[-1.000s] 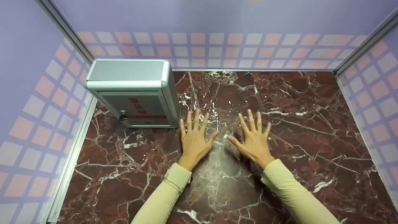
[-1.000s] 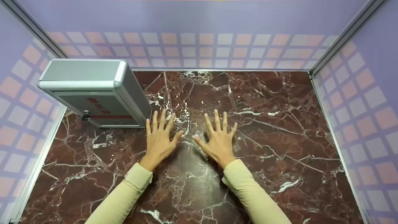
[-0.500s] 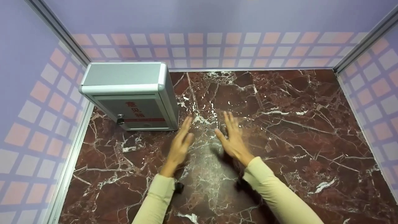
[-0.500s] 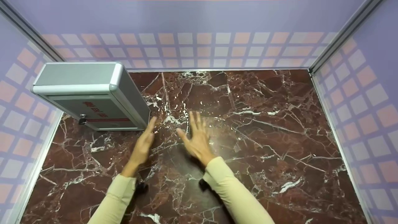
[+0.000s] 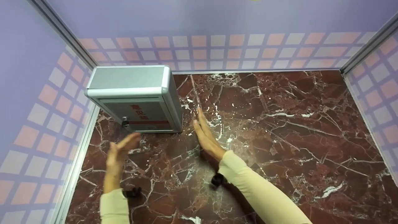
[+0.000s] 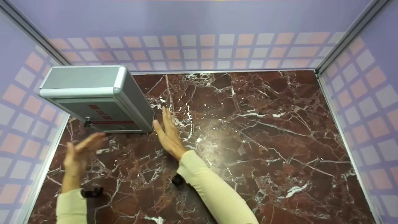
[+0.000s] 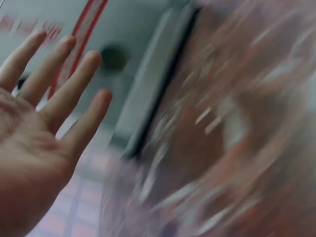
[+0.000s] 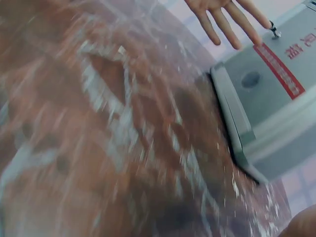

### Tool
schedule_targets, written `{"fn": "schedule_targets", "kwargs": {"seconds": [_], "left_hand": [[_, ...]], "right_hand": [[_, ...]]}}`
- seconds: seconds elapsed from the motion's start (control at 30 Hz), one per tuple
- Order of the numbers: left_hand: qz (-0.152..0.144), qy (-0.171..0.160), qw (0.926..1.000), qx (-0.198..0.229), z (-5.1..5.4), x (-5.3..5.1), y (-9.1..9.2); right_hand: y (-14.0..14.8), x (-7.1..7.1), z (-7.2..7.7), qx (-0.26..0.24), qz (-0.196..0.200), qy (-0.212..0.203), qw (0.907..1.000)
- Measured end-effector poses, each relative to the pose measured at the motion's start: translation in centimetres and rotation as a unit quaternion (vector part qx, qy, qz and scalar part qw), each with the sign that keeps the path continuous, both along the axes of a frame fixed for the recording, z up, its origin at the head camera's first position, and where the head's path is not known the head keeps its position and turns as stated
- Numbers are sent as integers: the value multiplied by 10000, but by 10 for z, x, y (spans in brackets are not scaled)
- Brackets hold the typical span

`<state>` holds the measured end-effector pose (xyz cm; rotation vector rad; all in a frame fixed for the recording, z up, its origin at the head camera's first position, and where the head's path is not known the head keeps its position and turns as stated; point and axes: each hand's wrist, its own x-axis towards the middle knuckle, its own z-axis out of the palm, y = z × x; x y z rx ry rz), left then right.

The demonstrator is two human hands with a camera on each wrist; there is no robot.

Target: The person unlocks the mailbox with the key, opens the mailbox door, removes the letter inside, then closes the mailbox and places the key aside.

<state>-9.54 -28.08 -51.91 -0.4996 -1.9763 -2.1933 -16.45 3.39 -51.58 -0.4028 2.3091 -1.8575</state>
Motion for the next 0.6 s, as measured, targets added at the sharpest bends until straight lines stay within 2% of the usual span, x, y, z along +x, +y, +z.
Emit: {"fn": "schedule_targets", "kwargs": {"seconds": [0.1, 0.17, 0.23, 0.33, 0.4, 0.47, 0.6], "left_hand": [[965, -196, 9947, 293, 10, -6, -22], [1683, -291, 9847, 360, 15, -13, -31], [2073, -348, 9764, 499, 19, -21, -36], [1997, -444, 9762, 720, 21, -40, -37], [1691, -475, 9804, 896, 21, -53, -38], [1445, -457, 9812, 1198, 21, -63, -37], [1347, -458, 9746, 1729, 18, -74, -31]], "right_hand": [[-20, -4, 4, -317, 62, 28, 9995], [-32, -6, 7, -403, 56, 60, 9992], [-43, -7, 9, -459, -3, 35, 9989], [-53, -12, 12, -656, -188, -22, 9977], [-58, -16, 13, -811, -287, -28, 9963], [-62, -19, 14, -897, -335, 48, 9954], [-69, -24, 15, -766, -297, 231, 9964]]}}
